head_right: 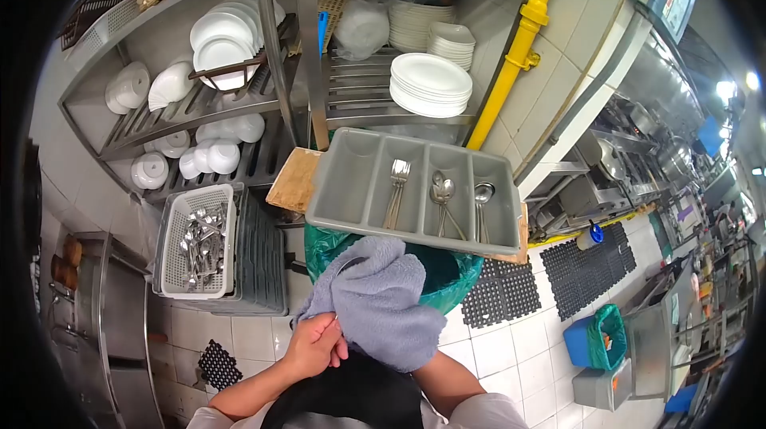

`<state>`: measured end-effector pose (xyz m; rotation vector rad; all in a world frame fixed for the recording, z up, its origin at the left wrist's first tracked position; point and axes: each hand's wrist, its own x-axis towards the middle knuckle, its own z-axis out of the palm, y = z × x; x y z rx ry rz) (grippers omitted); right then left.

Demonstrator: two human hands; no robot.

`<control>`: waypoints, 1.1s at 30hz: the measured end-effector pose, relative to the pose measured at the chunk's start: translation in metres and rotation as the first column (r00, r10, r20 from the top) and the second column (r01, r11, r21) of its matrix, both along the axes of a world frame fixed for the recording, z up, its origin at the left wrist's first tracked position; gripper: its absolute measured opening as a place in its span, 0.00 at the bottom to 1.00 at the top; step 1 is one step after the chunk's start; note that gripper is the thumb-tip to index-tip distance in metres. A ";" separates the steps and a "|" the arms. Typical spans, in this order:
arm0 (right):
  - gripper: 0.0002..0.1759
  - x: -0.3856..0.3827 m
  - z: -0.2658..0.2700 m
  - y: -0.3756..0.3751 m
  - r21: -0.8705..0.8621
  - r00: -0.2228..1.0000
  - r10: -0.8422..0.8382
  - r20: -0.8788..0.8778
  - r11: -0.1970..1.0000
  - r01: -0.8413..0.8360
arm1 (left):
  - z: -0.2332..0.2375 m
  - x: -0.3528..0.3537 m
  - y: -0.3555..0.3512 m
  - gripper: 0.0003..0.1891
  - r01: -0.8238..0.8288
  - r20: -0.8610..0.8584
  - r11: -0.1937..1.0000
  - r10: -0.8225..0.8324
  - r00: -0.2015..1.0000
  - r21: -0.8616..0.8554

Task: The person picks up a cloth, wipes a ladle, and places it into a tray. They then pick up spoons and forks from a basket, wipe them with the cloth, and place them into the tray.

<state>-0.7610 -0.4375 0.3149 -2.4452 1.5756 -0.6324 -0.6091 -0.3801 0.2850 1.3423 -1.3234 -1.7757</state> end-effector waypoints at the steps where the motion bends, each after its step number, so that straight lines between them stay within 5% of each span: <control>1: 0.36 0.000 0.001 -0.002 -0.003 1.000 -0.007 -0.005 1.000 0.007 | 0.002 0.000 0.001 0.14 0.005 0.016 1.000 -0.005 1.000 -0.030; 14: 0.35 -0.009 0.008 -0.005 -0.022 0.990 -0.132 -0.054 0.991 0.131 | -0.002 0.009 0.009 0.15 -0.052 -0.007 0.998 0.052 0.999 -0.031; 25: 0.35 0.012 0.008 0.001 -0.088 1.000 0.014 -0.009 0.996 -0.015 | -0.020 0.016 0.017 0.17 -0.028 -0.116 0.989 0.012 0.993 -0.143; 27: 0.35 0.013 0.017 -0.006 -0.100 1.000 -0.001 0.002 0.995 0.001 | -0.012 0.025 0.021 0.17 0.116 0.085 0.971 -0.100 0.991 -0.210; 33: 0.34 0.029 0.019 -0.016 -0.086 0.998 -0.025 -0.052 0.996 0.020 | -0.023 0.032 0.023 0.15 0.191 0.164 0.894 -0.135 0.977 -0.406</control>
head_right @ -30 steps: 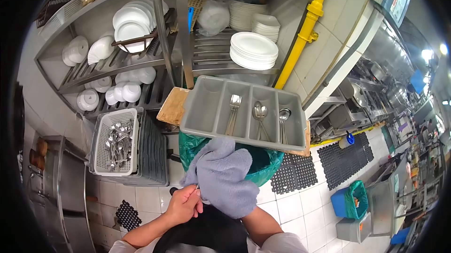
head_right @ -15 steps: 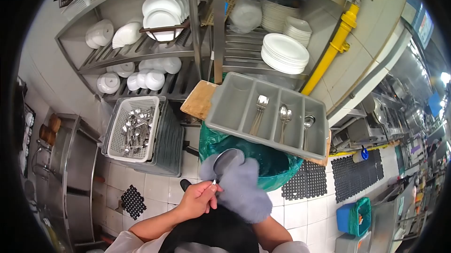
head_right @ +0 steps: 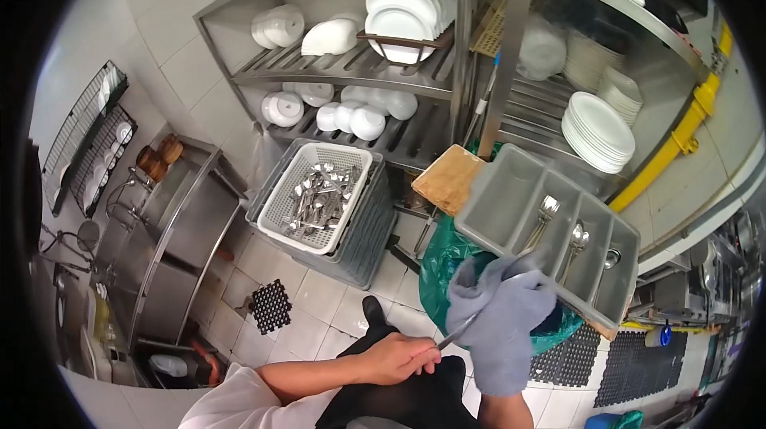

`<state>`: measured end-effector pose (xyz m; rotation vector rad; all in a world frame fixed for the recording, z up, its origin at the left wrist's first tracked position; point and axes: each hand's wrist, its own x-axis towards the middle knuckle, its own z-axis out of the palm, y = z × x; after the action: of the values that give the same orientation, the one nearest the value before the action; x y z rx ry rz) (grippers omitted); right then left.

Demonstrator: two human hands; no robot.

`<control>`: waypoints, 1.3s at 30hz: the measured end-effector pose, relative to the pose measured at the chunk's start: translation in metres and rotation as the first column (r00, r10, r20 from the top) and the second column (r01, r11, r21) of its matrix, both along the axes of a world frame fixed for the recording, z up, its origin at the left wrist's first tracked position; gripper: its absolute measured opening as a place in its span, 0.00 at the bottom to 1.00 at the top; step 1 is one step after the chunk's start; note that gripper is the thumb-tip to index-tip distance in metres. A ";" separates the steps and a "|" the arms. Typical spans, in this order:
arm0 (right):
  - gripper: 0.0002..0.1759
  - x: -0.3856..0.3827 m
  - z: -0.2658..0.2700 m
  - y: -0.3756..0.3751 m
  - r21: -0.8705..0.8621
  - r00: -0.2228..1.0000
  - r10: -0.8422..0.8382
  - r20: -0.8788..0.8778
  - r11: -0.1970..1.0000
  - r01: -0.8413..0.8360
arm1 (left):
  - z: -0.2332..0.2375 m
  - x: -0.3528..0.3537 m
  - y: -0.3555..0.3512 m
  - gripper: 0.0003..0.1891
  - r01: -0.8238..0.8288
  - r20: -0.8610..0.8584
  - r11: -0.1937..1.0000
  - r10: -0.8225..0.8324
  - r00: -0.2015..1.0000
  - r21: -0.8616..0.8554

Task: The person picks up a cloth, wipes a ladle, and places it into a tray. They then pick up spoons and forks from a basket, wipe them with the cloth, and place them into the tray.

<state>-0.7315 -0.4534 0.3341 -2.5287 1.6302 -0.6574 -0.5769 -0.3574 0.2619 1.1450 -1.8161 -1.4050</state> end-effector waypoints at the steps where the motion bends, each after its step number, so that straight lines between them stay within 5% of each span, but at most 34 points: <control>1: 0.34 0.001 -0.005 0.007 -0.002 1.000 0.011 -0.005 1.000 -0.011 | -0.003 -0.001 -0.004 0.15 -0.081 -0.017 0.995 0.081 0.997 -0.058; 3: 0.34 0.001 -0.015 0.027 0.014 0.997 0.071 -0.002 0.997 -0.071 | -0.004 -0.002 -0.012 0.14 -0.212 -0.022 0.959 0.211 0.977 -0.187; 6: 0.34 0.002 -0.021 0.045 0.045 0.981 0.191 0.014 0.980 -0.192 | -0.002 0.001 -0.018 0.15 -0.262 0.042 0.959 0.268 0.963 -0.103; 10: 0.34 0.006 -0.021 0.035 0.005 0.973 0.229 0.012 0.973 -0.229 | -0.003 0.007 -0.028 0.16 -0.208 0.080 0.978 0.206 0.975 0.011; 18: 0.31 0.028 0.013 -0.025 -0.065 0.954 0.266 0.140 0.964 -0.259 | -0.012 0.034 -0.051 0.14 -0.200 0.135 0.977 0.209 0.968 -0.081; 20: 0.27 0.039 0.024 -0.033 0.004 0.969 0.162 -0.187 0.986 -0.164 | -0.020 0.045 -0.057 0.14 -0.216 0.152 0.972 0.228 0.962 -0.091; 21: 0.25 0.034 0.008 -0.036 -0.023 0.996 0.060 -0.066 0.998 -0.062 | -0.024 0.050 -0.060 0.13 -0.245 0.180 0.953 0.277 0.944 -0.180; 24: 0.25 0.027 0.001 -0.038 -0.202 0.979 0.150 -0.137 0.963 -0.176 | -0.039 0.072 -0.073 0.11 -0.290 0.172 0.920 0.341 0.924 -0.265; 25: 0.23 0.027 0.017 -0.040 -0.014 0.971 0.212 -0.111 0.976 -0.215 | -0.045 0.082 -0.078 0.11 -0.333 0.197 0.904 0.390 0.899 -0.269; 26: 0.23 0.030 0.023 -0.040 -0.004 0.973 0.203 -0.112 0.979 -0.205 | -0.051 0.093 -0.083 0.11 -0.372 0.223 0.887 0.435 0.872 -0.274; 28: 0.23 0.035 0.026 -0.046 -0.003 0.987 -0.130 -0.096 0.992 0.130 | -0.072 0.123 -0.096 0.12 -0.371 0.279 0.895 0.433 0.857 -0.249; 31: 0.24 0.019 -0.011 -0.059 -0.235 0.920 -0.389 -0.047 0.899 0.369 | -0.114 0.178 -0.116 0.14 -0.495 0.381 0.814 0.580 0.720 -0.304; 36: 0.26 -0.045 -0.111 -0.088 -0.393 0.806 -0.589 -0.055 0.755 0.525 | -0.180 0.291 -0.147 0.18 -0.723 0.479 0.651 0.723 0.497 -0.232; 39: 0.19 0.012 -0.057 -0.088 -0.319 0.814 -0.570 -0.114 0.797 0.513 | -0.209 0.357 -0.165 0.20 -0.833 0.564 0.523 0.749 0.349 -0.180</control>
<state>-0.7191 -0.5413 0.2770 -2.3416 2.5611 -0.7186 -0.2202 -0.5224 0.0533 2.3333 -1.0847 -0.5698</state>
